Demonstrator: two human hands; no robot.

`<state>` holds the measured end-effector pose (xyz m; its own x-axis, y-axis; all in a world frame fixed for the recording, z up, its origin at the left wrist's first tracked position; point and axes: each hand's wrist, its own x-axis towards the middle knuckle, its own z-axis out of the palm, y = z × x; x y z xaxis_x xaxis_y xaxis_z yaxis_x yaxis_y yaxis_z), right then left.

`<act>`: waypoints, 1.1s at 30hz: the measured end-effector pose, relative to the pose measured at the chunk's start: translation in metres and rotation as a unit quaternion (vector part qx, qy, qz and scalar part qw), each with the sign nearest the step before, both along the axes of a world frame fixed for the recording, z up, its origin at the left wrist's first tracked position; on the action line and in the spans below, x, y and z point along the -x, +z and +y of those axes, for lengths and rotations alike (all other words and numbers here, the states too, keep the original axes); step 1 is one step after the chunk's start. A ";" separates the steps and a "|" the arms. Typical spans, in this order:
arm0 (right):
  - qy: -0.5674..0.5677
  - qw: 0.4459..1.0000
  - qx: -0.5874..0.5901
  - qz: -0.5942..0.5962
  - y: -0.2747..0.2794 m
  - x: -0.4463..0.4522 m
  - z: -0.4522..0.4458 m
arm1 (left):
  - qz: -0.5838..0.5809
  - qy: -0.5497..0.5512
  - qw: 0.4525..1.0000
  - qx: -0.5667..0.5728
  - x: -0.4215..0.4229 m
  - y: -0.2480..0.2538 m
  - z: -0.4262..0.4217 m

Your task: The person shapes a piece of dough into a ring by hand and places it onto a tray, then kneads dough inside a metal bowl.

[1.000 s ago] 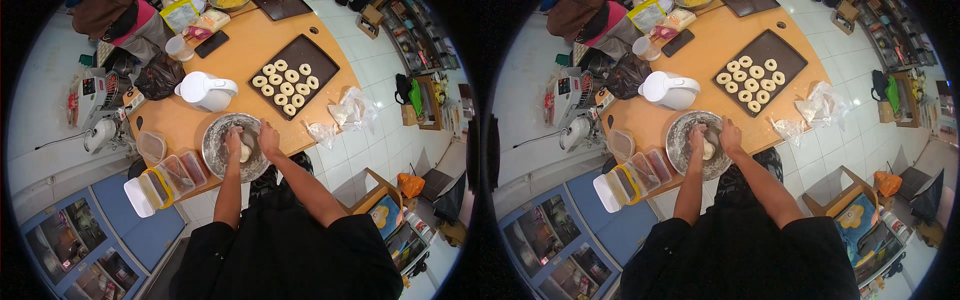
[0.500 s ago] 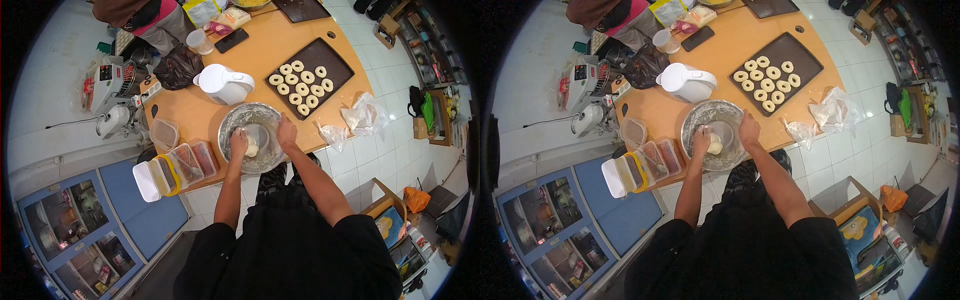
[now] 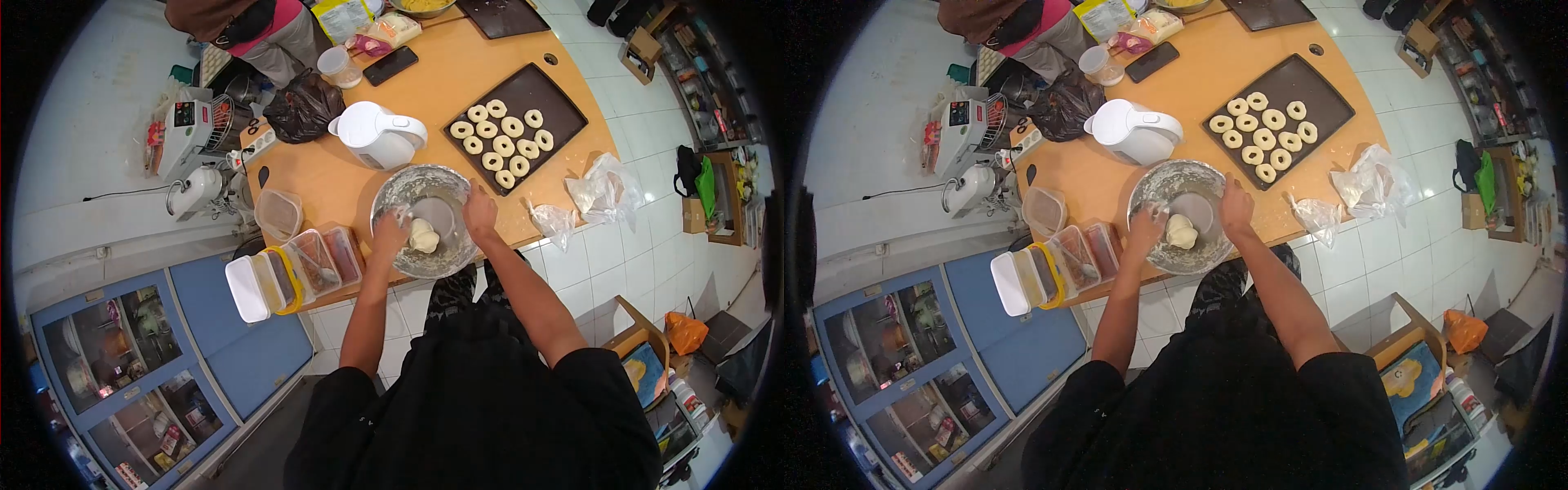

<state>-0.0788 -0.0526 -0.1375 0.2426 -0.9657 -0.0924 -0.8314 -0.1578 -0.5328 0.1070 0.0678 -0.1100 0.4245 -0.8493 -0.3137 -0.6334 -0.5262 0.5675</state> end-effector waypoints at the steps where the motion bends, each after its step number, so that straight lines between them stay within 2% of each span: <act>1: -0.001 1.000 -0.006 0.004 0.002 -0.001 -0.001 | -0.023 -0.012 1.000 -0.007 0.005 -0.022 -0.007; 2: -0.002 1.000 -0.013 0.008 0.005 -0.001 -0.001 | -0.046 -0.024 0.999 -0.015 0.015 -0.038 -0.011; 4: -0.008 1.000 -0.017 0.003 0.005 -0.002 -0.001 | -0.231 -0.061 0.971 0.001 0.062 -0.055 -0.002; 6: -0.022 1.000 -0.012 -0.014 0.003 -0.003 0.002 | -0.284 -0.076 0.956 -0.009 0.089 -0.063 0.002; 9: -0.027 0.999 -0.034 -0.010 0.004 -0.003 0.002 | -0.197 -0.078 0.976 -0.045 0.100 -0.065 0.007; 14: -0.036 0.999 -0.030 -0.006 -0.002 -0.006 0.003 | -0.164 -0.143 0.976 -0.002 0.118 -0.012 0.027; 17: -0.039 0.999 -0.027 -0.006 -0.005 -0.005 0.003 | -0.085 -0.164 0.973 -0.141 0.117 0.033 0.015; 20: -0.032 0.999 -0.029 -0.018 -0.002 -0.004 0.005 | -0.157 -0.106 0.979 -0.076 0.107 0.036 0.007; 23: -0.025 0.999 -0.049 0.003 0.004 -0.007 0.008 | -0.161 -0.092 0.970 -0.160 0.095 0.031 -0.006; 29: -0.029 0.999 -0.045 0.005 0.006 -0.007 0.011 | -0.256 -0.048 0.963 -0.067 0.104 -0.047 0.012; 32: -0.023 0.998 -0.049 -0.016 0.007 -0.007 0.012 | -0.193 -0.050 0.977 -0.077 0.096 -0.044 -0.004; 33: -0.026 0.998 -0.050 -0.026 0.007 -0.006 0.011 | -0.193 -0.060 0.978 -0.048 0.093 -0.046 -0.010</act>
<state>-0.0728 -0.0411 -0.1304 0.1992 -0.9636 -0.1781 -0.8078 -0.0586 -0.5865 0.0141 0.0579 -0.1558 0.4264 -0.8745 -0.2311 -0.8508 -0.4745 0.2257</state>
